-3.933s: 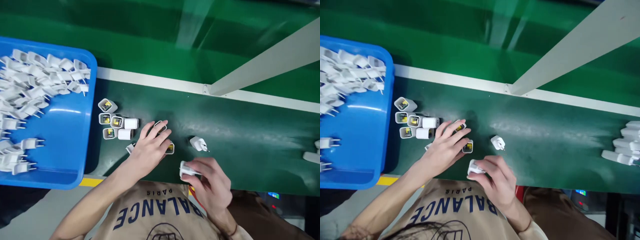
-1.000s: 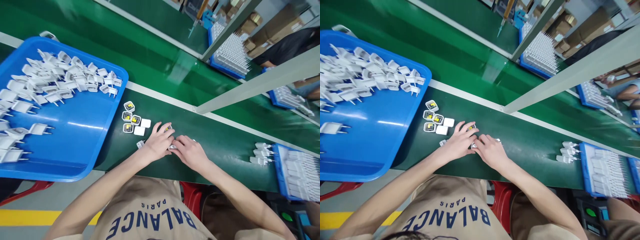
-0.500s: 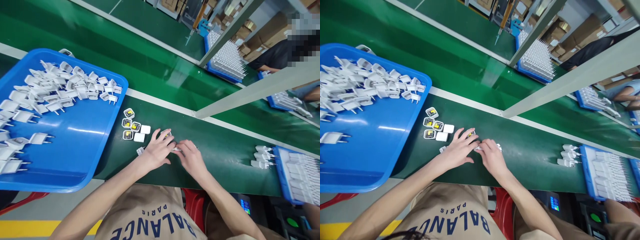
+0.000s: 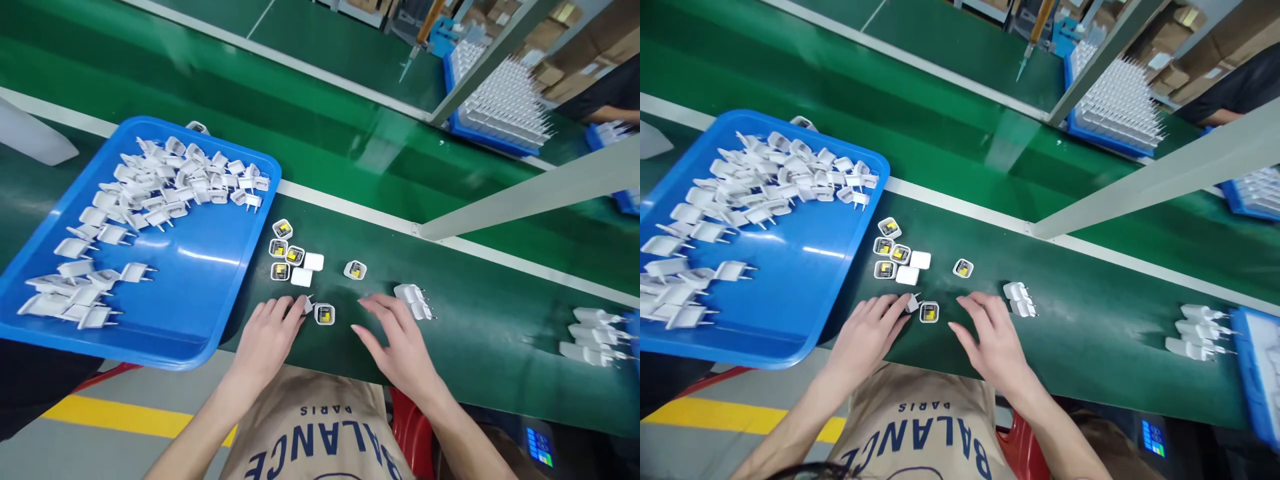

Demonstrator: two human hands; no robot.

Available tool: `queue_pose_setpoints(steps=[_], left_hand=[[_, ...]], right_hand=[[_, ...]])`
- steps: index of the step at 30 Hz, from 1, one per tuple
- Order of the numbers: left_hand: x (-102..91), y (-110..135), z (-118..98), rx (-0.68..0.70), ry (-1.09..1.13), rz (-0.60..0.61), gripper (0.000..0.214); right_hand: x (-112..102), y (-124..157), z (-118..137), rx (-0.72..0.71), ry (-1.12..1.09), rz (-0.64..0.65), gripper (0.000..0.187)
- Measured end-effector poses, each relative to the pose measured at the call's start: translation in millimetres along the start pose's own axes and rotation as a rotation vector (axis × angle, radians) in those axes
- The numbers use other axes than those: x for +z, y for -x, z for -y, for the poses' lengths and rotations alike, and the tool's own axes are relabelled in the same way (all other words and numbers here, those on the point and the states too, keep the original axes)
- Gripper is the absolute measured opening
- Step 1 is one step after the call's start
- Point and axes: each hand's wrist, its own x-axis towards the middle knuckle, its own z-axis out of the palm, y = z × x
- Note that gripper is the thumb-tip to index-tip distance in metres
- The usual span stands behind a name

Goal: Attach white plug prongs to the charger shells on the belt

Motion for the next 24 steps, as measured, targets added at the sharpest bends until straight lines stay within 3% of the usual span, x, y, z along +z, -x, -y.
queue_pose_setpoints(steps=[2,5,9,13,16,19,21,24], left_hand=[[8.6,3,-4,-0.046,0.093,-0.050,0.015],[4.5,5,-17,-0.089,0.316,-0.145,0.009],[-13.9,-6,-43,0.063,0.410,-0.194,0.014],[-23.8,-45,-54,0.244,0.493,-0.169,0.023],[-17.4,-87,-44,0.218,0.438,-0.065,0.040],[0.2,-124,-35,0.231,0.256,0.142,0.042],[12.3,-139,-34,0.238,0.178,0.269,0.035],[24.0,-146,-37,0.236,0.196,0.338,0.023]], right_hand=[[7,1,3,0.053,-0.121,0.032,0.033],[12,3,5,0.171,-0.378,0.105,0.035],[16,1,6,0.323,-0.810,0.229,0.042],[13,-7,-8,0.449,-1.104,0.017,0.028],[5,-13,-26,0.506,-1.204,-0.130,0.033],[-1,-14,-39,0.566,-1.269,-0.153,0.036],[-2,-13,-43,0.610,-1.293,-0.146,0.035],[0,-10,-45,0.662,-1.272,-0.145,0.038]])
